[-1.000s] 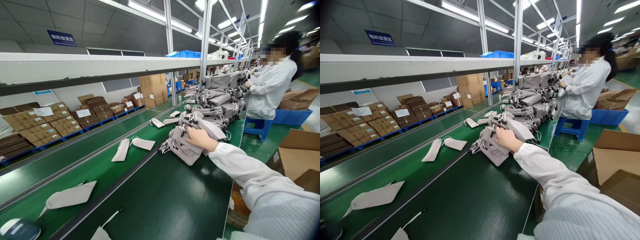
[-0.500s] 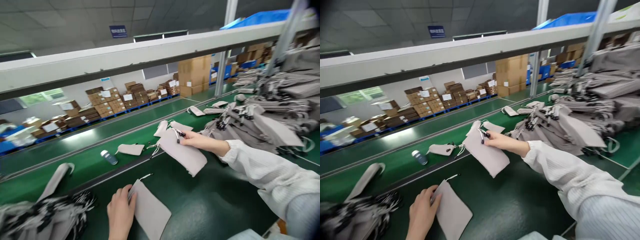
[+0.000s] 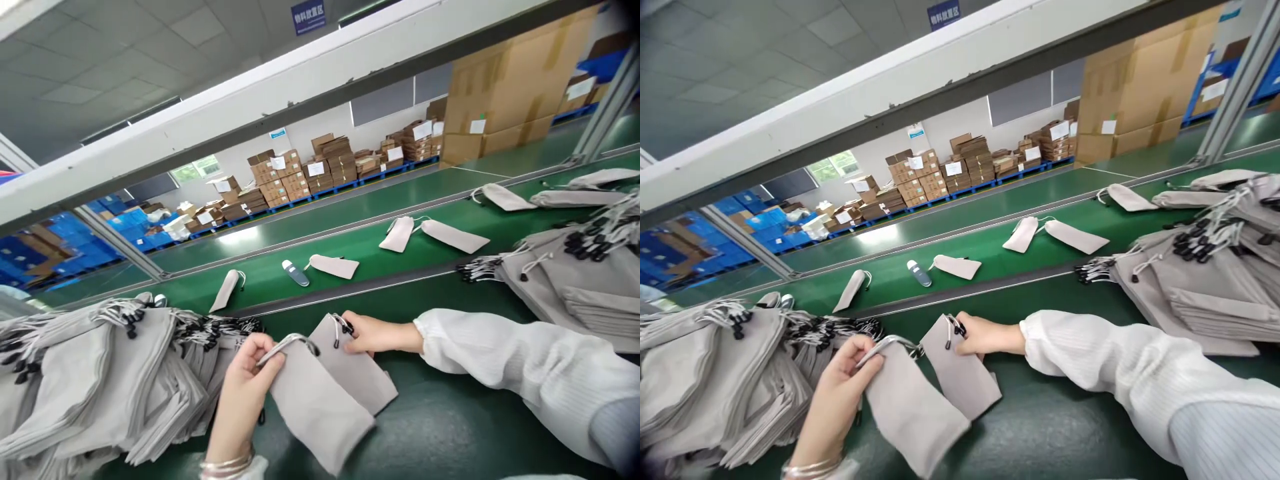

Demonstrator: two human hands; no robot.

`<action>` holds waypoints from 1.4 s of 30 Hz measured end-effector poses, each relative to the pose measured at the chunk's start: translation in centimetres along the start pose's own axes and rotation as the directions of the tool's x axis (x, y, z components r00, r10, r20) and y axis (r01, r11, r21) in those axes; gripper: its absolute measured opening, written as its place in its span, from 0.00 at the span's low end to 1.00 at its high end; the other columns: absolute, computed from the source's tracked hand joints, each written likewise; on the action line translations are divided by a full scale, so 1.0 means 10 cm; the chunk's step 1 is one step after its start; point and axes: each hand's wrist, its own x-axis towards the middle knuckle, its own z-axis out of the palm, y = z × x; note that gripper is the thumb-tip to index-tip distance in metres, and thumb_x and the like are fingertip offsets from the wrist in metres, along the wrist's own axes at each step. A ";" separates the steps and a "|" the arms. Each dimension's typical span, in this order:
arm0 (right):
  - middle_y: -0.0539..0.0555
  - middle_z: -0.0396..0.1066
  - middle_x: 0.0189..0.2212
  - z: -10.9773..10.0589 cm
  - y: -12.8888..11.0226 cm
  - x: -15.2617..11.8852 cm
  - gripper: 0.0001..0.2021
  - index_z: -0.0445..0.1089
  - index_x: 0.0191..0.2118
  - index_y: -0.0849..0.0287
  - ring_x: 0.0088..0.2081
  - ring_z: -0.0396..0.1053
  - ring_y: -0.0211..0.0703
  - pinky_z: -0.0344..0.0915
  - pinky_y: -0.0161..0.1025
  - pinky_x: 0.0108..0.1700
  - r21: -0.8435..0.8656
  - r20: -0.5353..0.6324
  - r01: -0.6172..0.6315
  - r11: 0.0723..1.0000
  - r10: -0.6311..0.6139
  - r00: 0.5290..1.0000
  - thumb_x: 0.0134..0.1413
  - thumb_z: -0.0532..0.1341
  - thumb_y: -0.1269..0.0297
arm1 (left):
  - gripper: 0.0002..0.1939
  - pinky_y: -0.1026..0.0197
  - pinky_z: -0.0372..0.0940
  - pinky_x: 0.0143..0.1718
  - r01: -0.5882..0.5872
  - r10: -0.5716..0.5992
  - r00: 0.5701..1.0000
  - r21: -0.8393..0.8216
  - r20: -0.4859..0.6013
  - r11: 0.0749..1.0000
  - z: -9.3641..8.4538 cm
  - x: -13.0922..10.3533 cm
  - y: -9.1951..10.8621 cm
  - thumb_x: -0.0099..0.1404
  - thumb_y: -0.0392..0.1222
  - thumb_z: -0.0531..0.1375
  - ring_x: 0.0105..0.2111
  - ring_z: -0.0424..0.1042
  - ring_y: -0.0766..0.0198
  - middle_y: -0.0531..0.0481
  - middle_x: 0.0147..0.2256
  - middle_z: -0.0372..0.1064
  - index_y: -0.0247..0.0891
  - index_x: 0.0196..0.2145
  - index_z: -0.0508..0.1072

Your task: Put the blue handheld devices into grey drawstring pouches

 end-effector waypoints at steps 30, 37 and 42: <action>0.57 0.71 0.35 -0.69 -0.60 1.67 0.17 0.61 0.48 0.61 0.30 0.70 0.41 0.66 0.35 0.27 -0.333 -0.346 0.017 0.943 -0.139 0.928 0.62 0.62 0.56 | 0.08 0.53 0.56 0.47 -0.234 0.259 0.965 0.567 0.037 0.790 0.52 0.04 -0.38 0.65 0.29 0.54 0.39 0.66 0.59 0.54 0.33 0.67 0.40 0.31 0.64; 0.44 0.67 0.31 -0.29 -0.63 0.84 0.27 0.47 0.51 0.51 0.14 0.62 0.32 0.59 0.31 0.14 0.134 -0.271 0.449 0.883 -0.403 0.874 0.58 0.63 0.47 | 0.09 0.62 0.54 0.33 -0.154 0.147 0.983 0.065 0.109 0.986 0.51 0.04 -0.18 0.66 0.41 0.59 0.29 0.59 0.64 0.55 0.28 0.60 0.40 0.28 0.64; 0.44 0.68 0.30 -0.18 -0.66 0.52 0.25 0.54 0.53 0.53 0.13 0.58 0.28 0.51 0.27 0.13 0.172 -0.036 0.429 0.887 -0.430 0.902 0.59 0.64 0.49 | 0.10 0.63 0.53 0.32 -0.224 0.224 0.974 0.007 0.037 0.975 0.52 0.02 -0.05 0.64 0.39 0.62 0.29 0.59 0.65 0.54 0.28 0.59 0.39 0.26 0.66</action>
